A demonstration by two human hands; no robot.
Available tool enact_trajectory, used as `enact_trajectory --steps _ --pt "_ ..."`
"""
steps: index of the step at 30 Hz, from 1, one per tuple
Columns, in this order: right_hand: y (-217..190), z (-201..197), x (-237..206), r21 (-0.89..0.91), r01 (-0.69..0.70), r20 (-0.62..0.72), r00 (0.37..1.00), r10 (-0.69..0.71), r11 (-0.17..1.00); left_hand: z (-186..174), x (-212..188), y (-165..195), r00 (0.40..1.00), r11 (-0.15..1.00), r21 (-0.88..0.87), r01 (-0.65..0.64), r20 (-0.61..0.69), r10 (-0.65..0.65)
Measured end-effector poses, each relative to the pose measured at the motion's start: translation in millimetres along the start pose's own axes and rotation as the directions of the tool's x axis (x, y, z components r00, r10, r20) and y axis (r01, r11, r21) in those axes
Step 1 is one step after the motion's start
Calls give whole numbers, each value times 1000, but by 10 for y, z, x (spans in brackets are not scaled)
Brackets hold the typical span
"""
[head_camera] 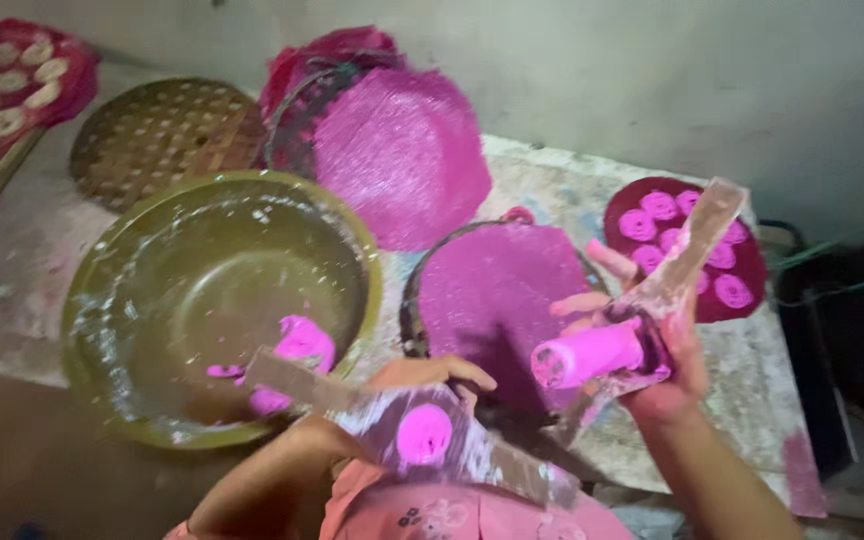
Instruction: The person repeatedly scoops pink paste from a metal bowl, loads it into a handheld extruder, and squeezes the paste into spiral coils onto a pink mat. They then move the mat to a woven tray and repeat the process on a new mat.
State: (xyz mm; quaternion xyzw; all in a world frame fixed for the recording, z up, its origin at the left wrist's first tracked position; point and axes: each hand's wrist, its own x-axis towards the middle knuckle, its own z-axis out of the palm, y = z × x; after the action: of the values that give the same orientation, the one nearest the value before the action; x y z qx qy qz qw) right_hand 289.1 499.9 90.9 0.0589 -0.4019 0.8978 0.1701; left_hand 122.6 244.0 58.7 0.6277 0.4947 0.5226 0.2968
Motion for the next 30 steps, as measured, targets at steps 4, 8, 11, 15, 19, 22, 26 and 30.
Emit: enact_trajectory --steps 4,8,11,15,19,22,26,30 --pt "-16 -194 -217 -326 255 -5 962 -272 910 354 207 -80 996 996 11 90 27 -90" --pt "-96 -370 -382 -301 297 -2 950 -312 906 528 412 -84 999 995 93 -24 43 20" --pt "-146 -426 -446 -263 308 9 948 -317 914 574 513 2 997 994 101 32 62 -38" --pt "-174 -458 -428 -347 309 -26 940 -339 885 582 610 51 987 990 124 61 138 -78" --pt "-276 -501 -369 -260 289 -68 947 -315 921 582 643 -25 975 989 60 -133 186 120" --pt "-339 -499 -384 -369 266 15 960 -280 890 602 651 -111 995 997 35 72 65 -74" --pt "-225 -418 -432 -765 232 186 973 -139 601 621 607 -251 876 885 27 465 -155 -456" --pt "-15 -336 -394 -736 655 655 753 -66 173 696 408 -467 913 929 -49 366 -176 -369"
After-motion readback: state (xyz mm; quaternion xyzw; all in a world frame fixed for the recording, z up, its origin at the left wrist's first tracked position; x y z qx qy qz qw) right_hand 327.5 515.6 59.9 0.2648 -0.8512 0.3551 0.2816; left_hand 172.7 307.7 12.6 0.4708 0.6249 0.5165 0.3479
